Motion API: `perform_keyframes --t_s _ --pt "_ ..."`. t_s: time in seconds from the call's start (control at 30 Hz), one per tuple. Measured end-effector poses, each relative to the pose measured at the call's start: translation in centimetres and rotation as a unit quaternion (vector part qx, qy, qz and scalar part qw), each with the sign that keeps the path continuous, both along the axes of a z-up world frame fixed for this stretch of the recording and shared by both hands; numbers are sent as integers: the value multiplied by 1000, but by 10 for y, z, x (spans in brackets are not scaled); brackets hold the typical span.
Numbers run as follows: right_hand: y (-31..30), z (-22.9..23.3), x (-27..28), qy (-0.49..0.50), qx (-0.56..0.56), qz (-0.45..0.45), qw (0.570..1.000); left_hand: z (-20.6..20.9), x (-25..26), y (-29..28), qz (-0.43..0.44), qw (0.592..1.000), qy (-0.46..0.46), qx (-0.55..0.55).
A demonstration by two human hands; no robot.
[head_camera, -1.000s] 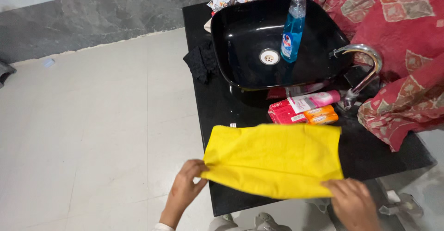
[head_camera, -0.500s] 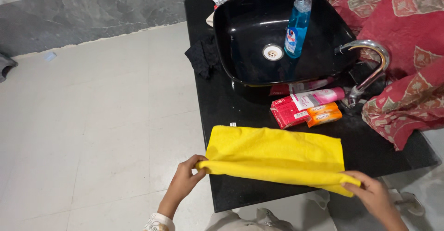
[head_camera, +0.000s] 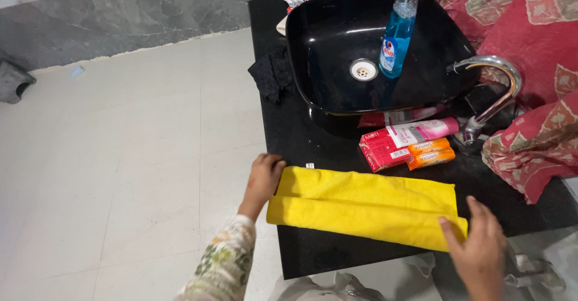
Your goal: The person folds towels by hand and places them onto a metal wall shelf. They also handle several soap boxes on the bathroom counter.
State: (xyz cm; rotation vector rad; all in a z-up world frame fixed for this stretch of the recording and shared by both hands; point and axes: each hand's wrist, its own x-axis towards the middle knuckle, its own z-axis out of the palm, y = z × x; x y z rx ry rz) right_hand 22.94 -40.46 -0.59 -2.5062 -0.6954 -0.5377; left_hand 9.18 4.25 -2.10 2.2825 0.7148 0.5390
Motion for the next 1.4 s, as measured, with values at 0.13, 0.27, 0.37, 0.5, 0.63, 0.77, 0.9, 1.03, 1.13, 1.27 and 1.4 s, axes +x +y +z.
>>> perform_keyframes --t_s 0.13,0.27,0.37,0.5,0.63,0.77,0.9,1.03,1.13,1.27,1.4 --pt "55 15 -28 -27 1 121 992 13 26 -23 -48 985 110 123" --pt "80 -5 -46 34 -74 162 983 17 31 -24 -84 980 112 139" --pt "77 -28 -52 31 -126 158 979 17 22 -14 -91 974 74 193" --pt "70 -45 -53 4 -144 159 977 21 15 -15 -51 969 39 238" --pt "74 -48 -49 -12 -148 160 976 23 7 -51 -58 963 -25 263" --pt "75 -41 -51 -2 -153 152 976 19 -24 -129 -312 933 -44 172" --pt "56 -37 -37 28 -166 129 977 19 -40 -130 -275 932 69 224" --pt "17 -33 -7 44 -179 71 980 37 -60 -92 -181 945 221 161" --pt "9 -33 1 60 -232 -9 971 40 -63 -85 -136 954 193 187" --pt "45 -47 11 74 -97 10 992 27 -40 -106 -151 967 76 189" --pt "65 -65 31 121 -99 21 987 9 -19 -128 -152 965 46 208"
